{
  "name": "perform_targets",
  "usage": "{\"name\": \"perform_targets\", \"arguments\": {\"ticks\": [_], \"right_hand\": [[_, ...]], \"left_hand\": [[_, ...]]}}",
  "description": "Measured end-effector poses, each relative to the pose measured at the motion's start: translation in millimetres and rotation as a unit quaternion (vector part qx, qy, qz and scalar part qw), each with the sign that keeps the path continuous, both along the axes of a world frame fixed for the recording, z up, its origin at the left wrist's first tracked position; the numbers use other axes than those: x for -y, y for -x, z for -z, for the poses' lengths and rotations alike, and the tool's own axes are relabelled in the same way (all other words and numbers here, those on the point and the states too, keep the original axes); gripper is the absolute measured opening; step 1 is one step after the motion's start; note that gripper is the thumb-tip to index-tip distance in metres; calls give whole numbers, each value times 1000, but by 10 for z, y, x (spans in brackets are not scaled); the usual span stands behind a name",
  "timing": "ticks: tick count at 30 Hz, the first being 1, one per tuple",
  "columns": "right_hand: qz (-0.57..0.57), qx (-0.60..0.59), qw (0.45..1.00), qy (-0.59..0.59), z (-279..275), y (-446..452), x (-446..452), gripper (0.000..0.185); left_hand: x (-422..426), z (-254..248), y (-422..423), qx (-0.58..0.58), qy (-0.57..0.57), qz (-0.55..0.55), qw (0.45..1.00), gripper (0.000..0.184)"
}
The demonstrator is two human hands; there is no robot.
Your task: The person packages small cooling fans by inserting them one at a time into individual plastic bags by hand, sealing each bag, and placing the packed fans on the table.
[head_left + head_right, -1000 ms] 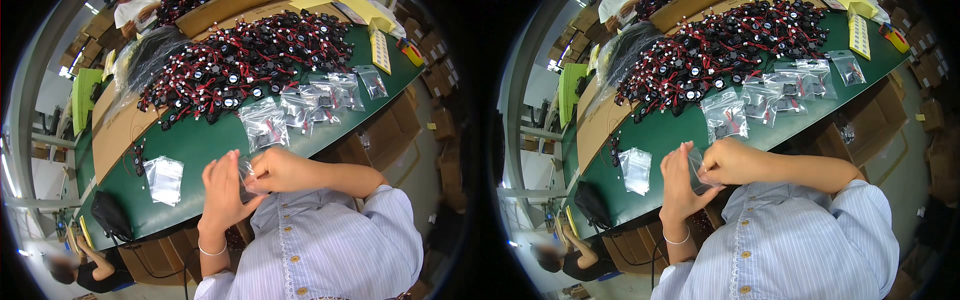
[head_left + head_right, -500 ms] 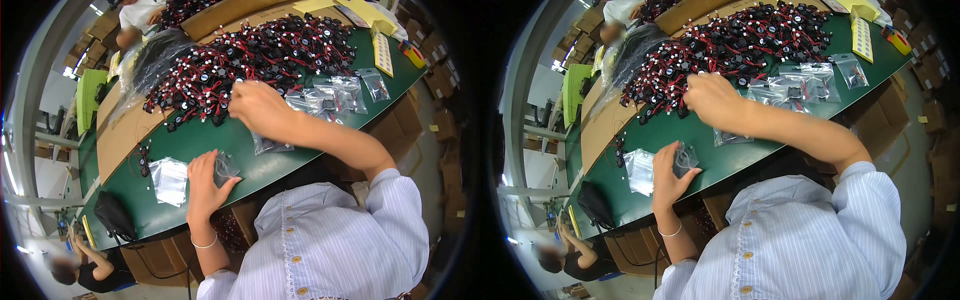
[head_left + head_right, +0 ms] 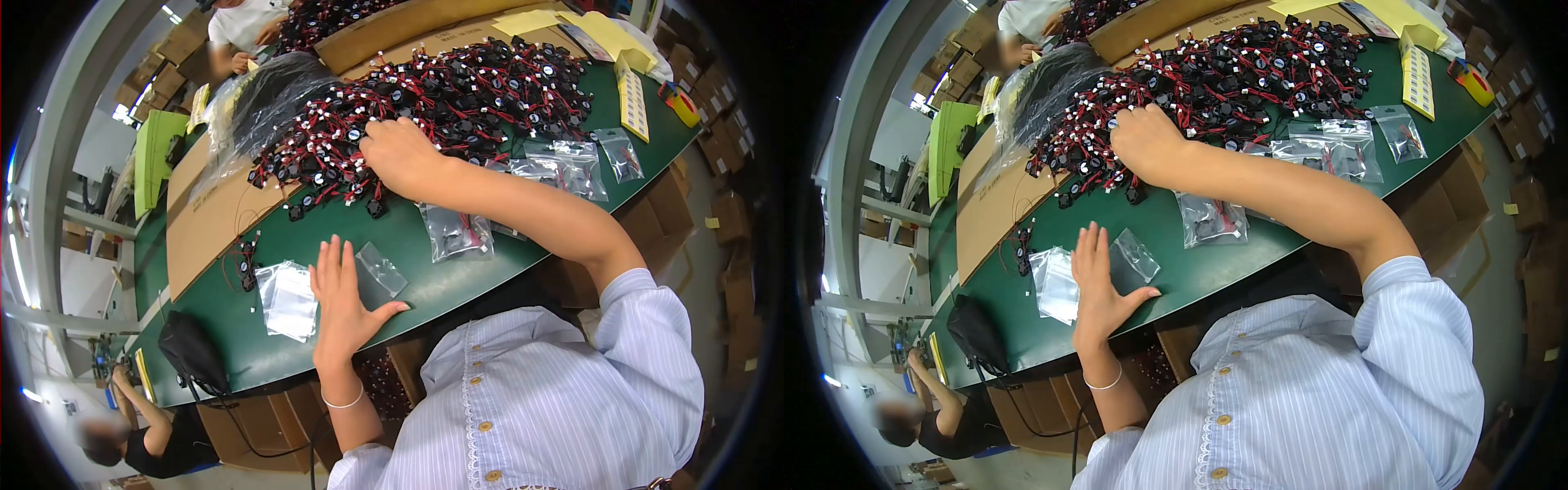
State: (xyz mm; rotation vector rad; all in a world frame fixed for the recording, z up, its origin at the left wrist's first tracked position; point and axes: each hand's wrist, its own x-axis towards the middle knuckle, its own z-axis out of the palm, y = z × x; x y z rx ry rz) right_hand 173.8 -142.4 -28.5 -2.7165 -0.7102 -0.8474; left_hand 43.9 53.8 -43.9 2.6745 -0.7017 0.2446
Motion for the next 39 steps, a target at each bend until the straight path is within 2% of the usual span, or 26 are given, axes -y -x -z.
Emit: {"name": "perform_targets", "arguments": {"ticks": [1,3,5,6,7,9,11,12,13,14,15,16,17,18,19,21,22,24,25,27,29,31,32,33,35,39], "right_hand": [[1,0,1000,2,-18,-11,14,8],[-78,6,997,-26,-50,-14,35,9],[-81,22,996,-1,-3,11,1,11],[-50,17,996,71,11,9,-25,12],[-19,11,990,142,18,6,-38,13],[-11,13,989,145,-18,17,-4,14],[20,50,998,-11,-108,40,74,14],[-9,78,993,-87,-272,177,150,14],[-11,77,993,-84,-377,281,199,14],[-66,17,969,-239,-455,376,238,15],[-119,-44,913,-387,-511,476,264,17],[-119,-45,914,-386,-550,608,276,17],[-148,-176,828,-511,-573,765,270,17],[-171,-301,709,-615,-568,904,245,19],[-191,-300,683,-638,-495,1007,200,21],[-204,-384,619,-654,-418,1217,219,15],[-196,-396,603,-664,-383,1293,213,15],[-174,-412,582,-679,-335,1410,201,15],[-173,-411,581,-681,-315,1439,206,15],[-160,-408,605,-664,-280,1482,224,14],[-157,-419,601,-663,-279,1526,238,14],[-170,-337,697,-610,-215,1555,226,14],[-161,-320,726,-587,-210,1577,235,14],[-161,-319,725,-588,-204,1586,249,14],[-165,-248,816,-496,-187,1598,275,14],[-179,-237,830,-472,-176,1618,370,15]], "left_hand": [[1,-24,10,29,30,1,999,91],[37,-60,25,56,62,4,996,87],[127,-93,46,77,104,9,992,70],[184,-114,68,83,108,14,991,59],[208,-98,79,84,108,15,990,59],[232,-56,111,84,134,33,987,58],[253,-60,168,102,147,29,983,51],[251,-43,199,68,210,36,975,49],[259,-24,223,34,272,44,961,46],[277,-14,241,13,305,60,950,48],[346,-35,274,12,306,59,950,48],[458,-77,318,-99,462,33,881,48],[553,-94,343,-205,598,5,774,48],[613,-64,330,-211,632,46,744,51],[648,-44,351,-211,634,46,743,51],[711,-5,413,-260,694,110,662,48],[747,4,453,-256,708,109,649,39],[720,45,514,-273,718,103,632,35],[719,39,528,-287,727,99,615,32],[741,1,554,-287,724,75,622,26],[740,21,563,-249,716,52,650,24],[711,41,558,-253,713,50,652,22],[701,44,560,-255,712,48,653,22],[702,39,570,-255,711,49,654,22],[705,23,590,-282,719,41,634,21],[755,-25,642,-296,723,20,624,22]]}}
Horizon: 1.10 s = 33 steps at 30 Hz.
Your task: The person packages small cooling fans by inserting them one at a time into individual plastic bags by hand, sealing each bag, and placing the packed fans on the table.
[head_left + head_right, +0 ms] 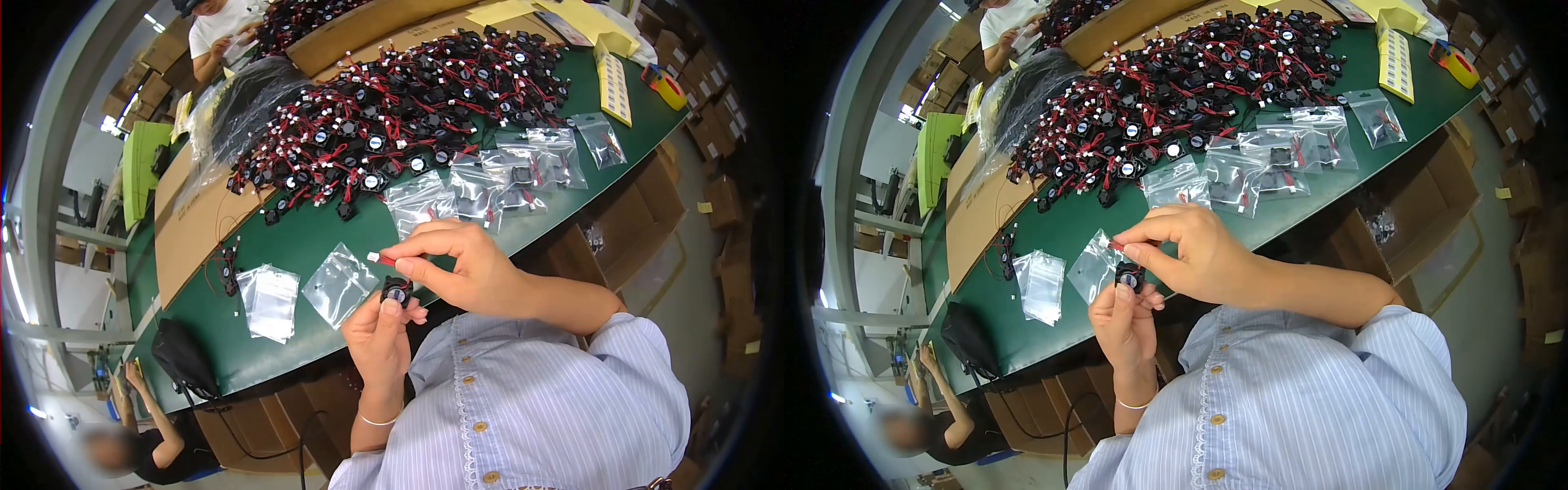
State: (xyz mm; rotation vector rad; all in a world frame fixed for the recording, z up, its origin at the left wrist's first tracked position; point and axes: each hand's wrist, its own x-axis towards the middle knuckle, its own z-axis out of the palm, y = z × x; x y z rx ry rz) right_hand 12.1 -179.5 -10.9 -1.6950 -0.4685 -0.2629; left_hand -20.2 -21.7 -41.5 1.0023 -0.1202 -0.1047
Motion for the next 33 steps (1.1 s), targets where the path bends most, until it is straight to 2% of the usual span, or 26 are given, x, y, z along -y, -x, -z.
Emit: {"name": "perform_targets", "arguments": {"ticks": [3,5,11,15,18,24,30,33], "right_hand": [[4,35,998,61,-22,20,74,14],[52,113,981,147,0,58,79,18],[80,169,952,243,5,146,75,27],[86,157,953,244,15,205,59,30],[134,175,943,250,43,204,48,29],[110,183,938,272,27,225,68,30],[62,161,945,278,-7,226,128,33],[67,163,941,289,7,245,104,33]], "left_hand": [[8,14,19,-9,13,-15,1000,21],[22,50,22,11,1,-23,1000,20],[96,98,22,7,21,-24,999,20],[135,95,32,1,32,-27,999,20],[158,96,31,-17,49,-14,999,21],[207,76,29,-13,55,-38,998,21],[171,136,50,-22,40,-4,999,24],[205,143,64,-45,19,-41,998,24]]}}
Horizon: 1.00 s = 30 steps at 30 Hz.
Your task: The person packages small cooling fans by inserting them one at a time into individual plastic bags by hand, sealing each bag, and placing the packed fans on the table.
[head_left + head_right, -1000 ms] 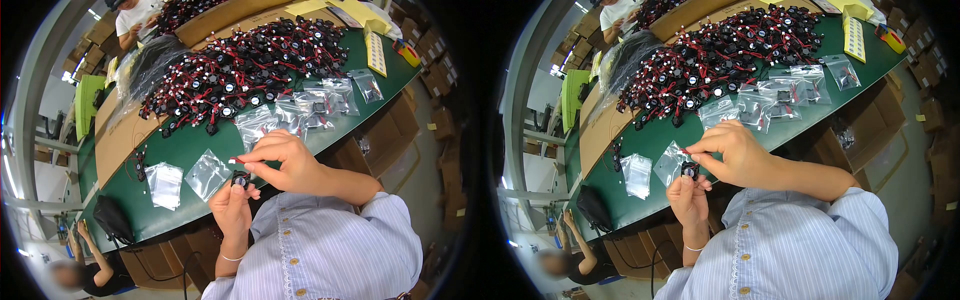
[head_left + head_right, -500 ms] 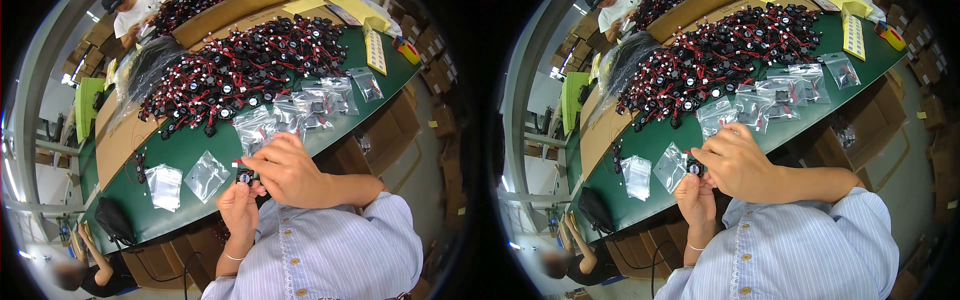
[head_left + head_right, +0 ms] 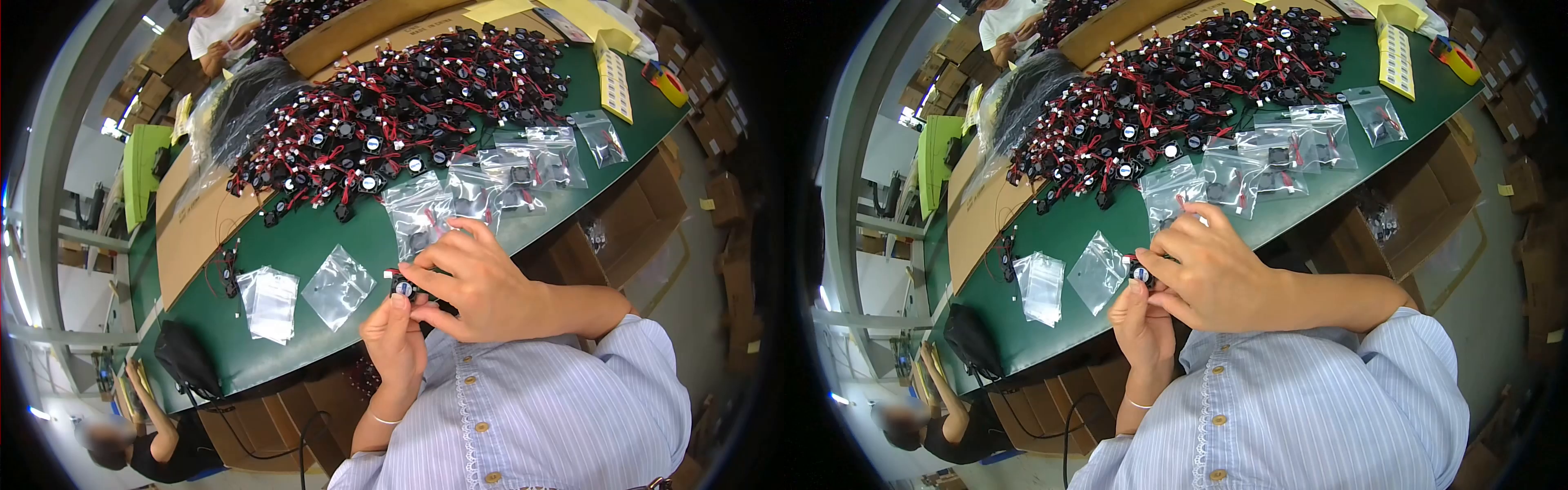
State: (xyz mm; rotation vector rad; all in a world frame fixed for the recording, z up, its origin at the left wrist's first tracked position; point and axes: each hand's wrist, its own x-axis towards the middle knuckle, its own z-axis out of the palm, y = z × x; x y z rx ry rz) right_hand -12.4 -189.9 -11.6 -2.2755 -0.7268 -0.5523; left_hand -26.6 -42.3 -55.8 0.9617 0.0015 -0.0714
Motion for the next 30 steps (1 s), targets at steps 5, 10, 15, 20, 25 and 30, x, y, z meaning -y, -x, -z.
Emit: {"name": "perform_targets", "arguments": {"ticks": [5,10,15,20,25,30], "right_hand": [[30,60,996,52,62,-1,-27,33],[11,49,999,13,46,-28,60,33],[27,44,999,-17,-24,-49,167,36],[-8,24,999,-26,-39,-30,145,32],[8,16,999,-28,70,-45,172,35],[-50,21,998,26,151,-141,142,32]], "left_hand": [[-14,4,-22,-49,10,37,998,24],[-173,-56,-4,20,-163,66,984,24],[-677,-209,-458,293,-743,-50,599,96],[-902,-213,-779,226,-789,89,565,103],[-907,-179,-663,220,-757,128,601,98],[-768,-149,-501,353,-679,94,637,91]]}}
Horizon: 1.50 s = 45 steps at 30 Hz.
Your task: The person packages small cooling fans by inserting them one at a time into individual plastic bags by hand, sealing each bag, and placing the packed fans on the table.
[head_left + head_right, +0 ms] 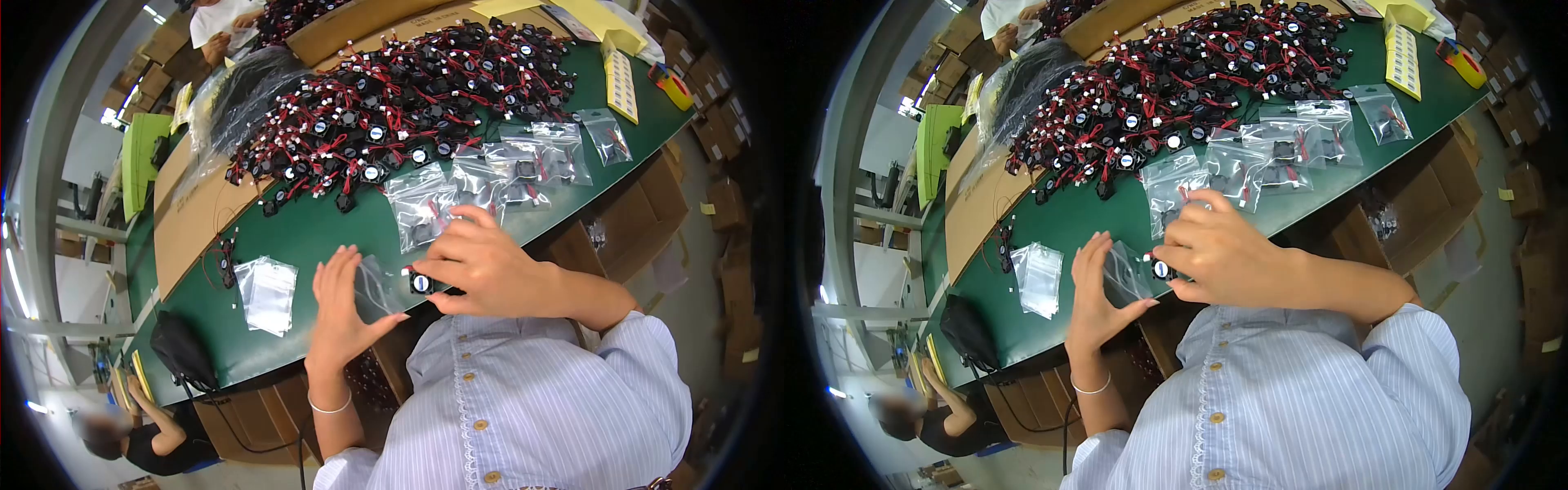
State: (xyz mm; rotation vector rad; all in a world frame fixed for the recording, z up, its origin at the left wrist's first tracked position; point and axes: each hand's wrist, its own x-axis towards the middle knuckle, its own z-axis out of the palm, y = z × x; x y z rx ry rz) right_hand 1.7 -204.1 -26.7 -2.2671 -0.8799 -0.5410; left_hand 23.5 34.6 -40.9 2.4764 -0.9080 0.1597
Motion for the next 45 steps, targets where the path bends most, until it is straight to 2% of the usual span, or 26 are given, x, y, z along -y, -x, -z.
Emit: {"name": "perform_targets", "arguments": {"ticks": [3,6,10,13,16,18,22,30,34,36,37,39,43,45], "right_hand": [[-29,25,999,31,10,-28,-86,32],[-26,19,993,115,31,-35,-136,31],[-56,-50,990,117,-23,-64,-194,31],[-28,-51,991,117,-3,-76,-253,30],[-27,-117,986,117,133,-35,-308,30],[16,-129,991,28,191,7,-305,32],[50,-130,990,16,168,31,-303,34],[-39,-202,974,94,153,-196,-175,33],[-55,-184,976,99,200,-166,-171,26],[-28,-152,985,72,249,-124,-207,24],[-29,-151,985,73,287,-107,-234,24],[0,-75,992,101,348,-85,-288,26],[-9,-73,992,103,343,-114,-317,26],[-4,-52,997,47,392,-108,-359,22]], "left_hand": [[62,58,4,5,26,34,999,91],[98,113,-5,8,36,48,998,90],[114,148,-11,-6,31,62,998,88],[106,173,-19,-23,59,75,995,87],[121,137,-16,-39,37,83,995,88],[114,142,-17,-39,38,86,995,88],[122,149,-27,-35,31,93,995,94],[108,155,-33,-40,34,106,993,93],[107,156,-29,-39,35,107,993,92],[108,158,-26,-38,34,107,993,91],[111,158,-26,-36,33,108,993,91],[110,156,-22,-38,37,111,992,90],[100,151,-27,-43,43,124,990,89],[98,155,-26,-44,43,126,990,88]]}}
